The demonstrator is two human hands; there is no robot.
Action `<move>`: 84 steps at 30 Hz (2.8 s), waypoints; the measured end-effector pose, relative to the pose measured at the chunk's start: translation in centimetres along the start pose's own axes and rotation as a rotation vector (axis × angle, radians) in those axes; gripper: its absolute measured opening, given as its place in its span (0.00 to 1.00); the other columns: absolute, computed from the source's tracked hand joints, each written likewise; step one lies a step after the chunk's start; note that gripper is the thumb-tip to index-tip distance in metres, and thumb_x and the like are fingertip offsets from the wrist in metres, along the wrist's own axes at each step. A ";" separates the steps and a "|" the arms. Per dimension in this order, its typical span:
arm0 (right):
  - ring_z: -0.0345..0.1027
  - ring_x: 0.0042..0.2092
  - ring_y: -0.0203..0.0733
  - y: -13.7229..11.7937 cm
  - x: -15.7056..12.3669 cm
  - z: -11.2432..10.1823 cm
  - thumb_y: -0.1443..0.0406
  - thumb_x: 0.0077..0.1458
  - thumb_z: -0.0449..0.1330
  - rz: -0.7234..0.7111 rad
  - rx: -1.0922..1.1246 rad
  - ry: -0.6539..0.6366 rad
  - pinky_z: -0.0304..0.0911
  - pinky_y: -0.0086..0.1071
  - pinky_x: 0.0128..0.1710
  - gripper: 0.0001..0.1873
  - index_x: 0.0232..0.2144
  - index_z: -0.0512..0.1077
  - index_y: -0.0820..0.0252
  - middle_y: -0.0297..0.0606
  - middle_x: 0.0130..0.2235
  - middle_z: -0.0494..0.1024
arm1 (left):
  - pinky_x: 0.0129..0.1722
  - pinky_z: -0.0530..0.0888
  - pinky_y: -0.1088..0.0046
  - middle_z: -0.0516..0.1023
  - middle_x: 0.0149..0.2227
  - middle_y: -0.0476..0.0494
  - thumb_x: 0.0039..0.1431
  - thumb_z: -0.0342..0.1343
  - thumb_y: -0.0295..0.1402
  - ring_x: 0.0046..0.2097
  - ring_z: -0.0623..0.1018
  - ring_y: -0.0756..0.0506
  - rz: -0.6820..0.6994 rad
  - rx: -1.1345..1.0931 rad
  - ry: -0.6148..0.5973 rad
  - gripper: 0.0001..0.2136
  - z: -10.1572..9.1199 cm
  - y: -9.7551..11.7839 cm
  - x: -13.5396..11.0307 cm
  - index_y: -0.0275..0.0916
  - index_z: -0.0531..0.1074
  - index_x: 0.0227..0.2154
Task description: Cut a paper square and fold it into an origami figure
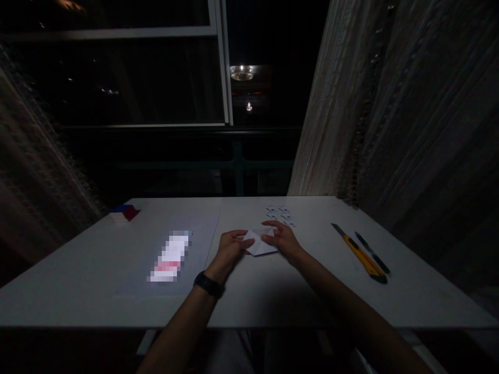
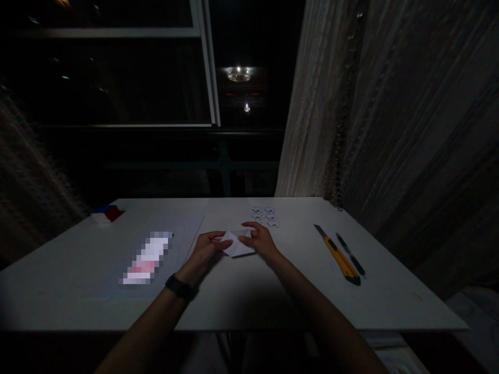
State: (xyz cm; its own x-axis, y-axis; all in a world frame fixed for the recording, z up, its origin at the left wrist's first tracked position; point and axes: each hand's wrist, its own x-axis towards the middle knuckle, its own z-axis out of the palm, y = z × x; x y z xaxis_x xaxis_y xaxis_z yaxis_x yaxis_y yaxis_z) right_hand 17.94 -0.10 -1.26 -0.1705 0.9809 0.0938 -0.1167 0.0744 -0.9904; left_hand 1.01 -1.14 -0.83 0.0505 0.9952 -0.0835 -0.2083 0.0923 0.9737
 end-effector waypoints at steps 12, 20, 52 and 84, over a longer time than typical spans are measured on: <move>0.69 0.25 0.41 0.7 0.4 -0.1 0.57 0.31 0.67 -0.021 -0.023 0.086 0.64 0.32 0.25 0.20 0.26 0.70 0.64 0.39 0.25 0.76 | 0.27 0.75 0.66 0.76 0.27 0.41 0.35 0.66 0.31 0.28 0.76 0.45 -0.027 -0.006 -0.183 0.27 0.1 0.1 -0.3 0.33 0.68 0.43; 0.70 0.26 0.38 0.8 0.4 -0.4 0.64 0.32 0.67 0.040 0.049 0.026 0.67 0.30 0.22 0.27 0.39 0.68 0.59 0.38 0.34 0.76 | 0.30 0.75 0.61 0.75 0.28 0.43 0.36 0.65 0.33 0.30 0.76 0.44 0.048 -0.096 -0.133 0.23 0.3 0.5 -0.8 0.35 0.65 0.38; 0.64 0.25 0.35 0.8 0.5 0.7 0.54 0.37 0.63 -0.065 0.049 0.109 0.63 0.30 0.27 0.17 0.22 0.65 0.61 0.32 0.21 0.69 | 0.27 0.67 0.75 0.77 0.24 0.42 0.41 0.59 0.35 0.27 0.73 0.47 0.276 0.298 0.025 0.10 0.3 -0.2 0.3 0.32 0.76 0.24; 0.59 0.22 0.34 0.6 0.3 0.9 0.50 0.45 0.55 -0.179 -0.164 0.167 0.53 0.29 0.25 0.23 0.13 0.68 0.62 0.32 0.17 0.67 | 0.23 0.72 0.75 0.73 0.22 0.45 0.41 0.60 0.33 0.25 0.72 0.49 0.076 0.174 -0.058 0.10 0.5 -0.9 0.1 0.31 0.74 0.25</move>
State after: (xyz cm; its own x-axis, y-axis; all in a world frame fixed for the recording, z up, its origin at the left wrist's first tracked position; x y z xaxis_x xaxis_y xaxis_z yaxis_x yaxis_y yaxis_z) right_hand 16.96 0.06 -1.77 0.0038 0.9645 0.2641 0.0318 0.2638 -0.9640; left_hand 1.72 -1.15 -1.58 0.0986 0.9951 -0.0007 -0.0419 0.0049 0.9991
